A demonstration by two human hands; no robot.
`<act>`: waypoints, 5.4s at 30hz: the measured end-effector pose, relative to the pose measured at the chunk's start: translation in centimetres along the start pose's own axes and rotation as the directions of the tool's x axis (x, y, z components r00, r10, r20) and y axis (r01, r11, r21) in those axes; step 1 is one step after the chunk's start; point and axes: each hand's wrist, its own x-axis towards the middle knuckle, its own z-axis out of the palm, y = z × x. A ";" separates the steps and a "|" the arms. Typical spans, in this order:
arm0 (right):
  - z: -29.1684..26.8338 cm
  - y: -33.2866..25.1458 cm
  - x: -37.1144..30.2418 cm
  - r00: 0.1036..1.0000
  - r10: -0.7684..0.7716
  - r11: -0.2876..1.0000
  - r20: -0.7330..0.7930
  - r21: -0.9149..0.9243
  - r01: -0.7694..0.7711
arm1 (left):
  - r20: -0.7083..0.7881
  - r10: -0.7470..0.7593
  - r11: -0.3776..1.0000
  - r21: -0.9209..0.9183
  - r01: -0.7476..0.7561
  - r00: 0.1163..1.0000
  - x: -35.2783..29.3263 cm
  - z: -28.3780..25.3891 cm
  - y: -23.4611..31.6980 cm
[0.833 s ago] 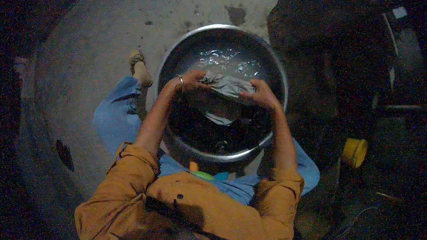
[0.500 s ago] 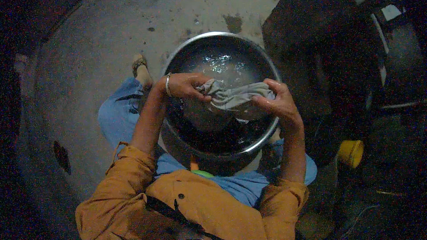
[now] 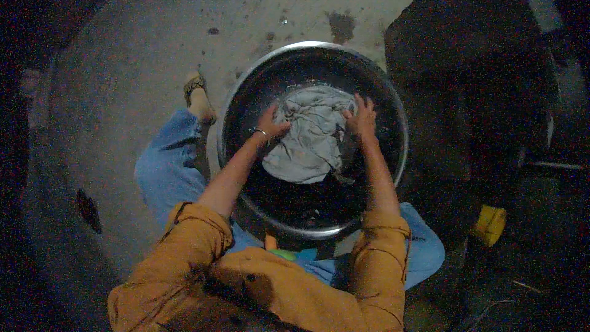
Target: The person hand-washes a light-colored garment in a metal basin filled with water. They repeatedly submerge, scrub, and wring the fabric using both hands, occasionally using a yellow sponge to aid in cleaning.
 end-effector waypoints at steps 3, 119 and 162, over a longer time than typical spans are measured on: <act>1.3 -2.4 1.8 0.999 0.025 1.000 0.036 0.014 -0.026 | 0.115 -0.037 0.962 0.273 0.004 0.993 -0.2 -0.8 3.0; 8.0 0.7 7.4 0.993 -0.027 0.949 0.116 0.315 -0.011 | 0.457 -0.173 0.153 -0.863 0.482 0.873 0.3 -0.5 10.5; 5.0 -5.5 3.5 0.782 -0.461 0.885 -0.419 -0.148 0.442 | 0.507 -0.141 0.458 -0.728 0.511 0.850 -1.4 0.4 13.9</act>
